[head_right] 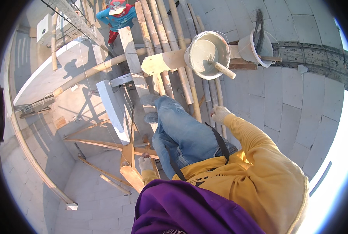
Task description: The person applies mortar to a lightweight concrete block using a trowel and places the block onto a wall surface guided by a string line.
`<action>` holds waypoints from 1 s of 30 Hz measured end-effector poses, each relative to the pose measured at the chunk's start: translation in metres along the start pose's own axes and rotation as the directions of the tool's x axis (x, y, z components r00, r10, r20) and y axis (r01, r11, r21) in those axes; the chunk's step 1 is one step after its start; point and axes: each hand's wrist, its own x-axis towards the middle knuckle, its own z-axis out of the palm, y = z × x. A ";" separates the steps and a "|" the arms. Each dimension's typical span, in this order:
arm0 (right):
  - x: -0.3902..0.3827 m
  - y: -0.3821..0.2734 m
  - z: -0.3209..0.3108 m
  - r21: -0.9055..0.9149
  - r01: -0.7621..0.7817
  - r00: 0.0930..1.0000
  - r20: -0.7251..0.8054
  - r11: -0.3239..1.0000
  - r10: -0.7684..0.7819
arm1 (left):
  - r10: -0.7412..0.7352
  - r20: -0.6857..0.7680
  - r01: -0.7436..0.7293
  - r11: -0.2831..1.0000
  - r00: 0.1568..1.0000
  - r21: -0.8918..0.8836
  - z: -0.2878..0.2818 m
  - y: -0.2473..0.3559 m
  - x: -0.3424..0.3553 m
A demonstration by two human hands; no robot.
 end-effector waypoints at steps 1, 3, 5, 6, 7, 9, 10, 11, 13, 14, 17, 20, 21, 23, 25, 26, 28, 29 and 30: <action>-0.001 0.006 -0.001 0.043 -0.017 1.000 -0.011 0.999 0.018 | -0.020 -0.009 0.021 0.999 1.000 0.038 0.001 0.003 -0.003; -0.012 -0.007 -0.024 0.127 -0.037 0.999 -0.024 0.991 0.040 | -0.057 -0.046 0.061 0.992 0.997 0.108 0.001 0.012 -0.011; -0.011 -0.012 -0.037 0.130 -0.059 0.997 -0.035 0.990 0.064 | -0.076 -0.036 0.081 0.982 0.996 0.170 0.008 0.032 -0.038; -0.010 -0.014 -0.043 0.128 -0.072 0.996 -0.042 0.989 0.078 | -0.088 -0.028 0.091 0.976 0.996 0.197 0.014 0.040 -0.047; -0.009 -0.017 -0.048 0.134 -0.068 0.996 -0.055 0.989 0.076 | -0.081 -0.022 0.084 0.973 0.996 0.215 0.009 0.031 -0.043; -0.003 -0.028 -0.059 0.124 -0.049 0.995 -0.082 0.991 0.060 | -0.070 -0.017 0.072 0.971 0.997 0.228 -0.007 0.000 -0.037; -0.003 -0.028 -0.062 0.131 -0.069 0.992 -0.094 0.989 0.082 | -0.066 -0.027 0.070 0.964 0.997 0.256 -0.008 -0.006 -0.037; -0.001 -0.028 -0.060 0.138 -0.072 0.992 -0.096 0.988 0.086 | -0.056 -0.056 0.070 0.957 0.997 0.282 -0.009 -0.009 -0.040; 0.005 -0.017 -0.051 0.130 -0.027 0.994 -0.100 0.991 0.040 | -0.049 -0.092 0.078 0.937 0.995 0.342 -0.008 -0.008 -0.046; 0.000 -0.010 -0.044 0.136 -0.008 0.994 -0.108 0.991 0.023 | -0.054 -0.074 0.079 0.913 0.996 0.400 0.002 0.013 -0.046; -0.010 -0.023 -0.042 0.038 0.040 0.996 -0.082 0.998 -0.037 | -0.013 -0.069 0.051 0.810 0.998 0.584 0.033 0.057 -0.056; -0.016 -0.057 -0.063 0.014 0.099 0.995 0.014 0.995 -0.099 | -0.125 0.051 0.072 0.809 0.991 0.584 0.068 0.063 -0.052; -0.015 -0.049 -0.059 0.029 0.157 0.988 -0.011 0.987 -0.157 | -0.113 0.086 0.048 0.837 0.990 0.545 0.086 0.067 -0.058; -0.007 -0.032 -0.056 0.035 0.201 0.978 -0.055 0.979 -0.199 | -0.072 0.139 0.002 0.894 0.988 0.448 0.123 0.069 -0.064; -0.005 -0.024 -0.060 0.024 0.186 0.980 -0.070 0.982 -0.184 | -0.057 0.195 -0.097 0.710 0.979 0.698 0.140 0.064 -0.055; -0.002 -0.017 -0.063 -0.003 0.161 0.986 -0.036 0.987 -0.161 | -0.049 0.198 -0.129 0.602 0.979 0.788 0.143 0.059 -0.052; 0.002 -0.002 -0.059 -0.045 0.140 0.989 0.060 0.989 -0.137 | -0.081 0.225 -0.148 0.539 0.971 0.829 0.157 0.067 -0.054; 0.002 0.005 -0.050 -0.065 0.156 0.987 0.037 0.986 -0.154 | -0.093 0.207 -0.131 0.515 0.974 0.847 0.163 0.074 -0.059; -0.001 0.013 -0.040 -0.090 0.185 0.983 0.020 0.979 -0.184 | -0.153 0.179 -0.093 0.451 0.972 0.888 0.172 0.090 -0.066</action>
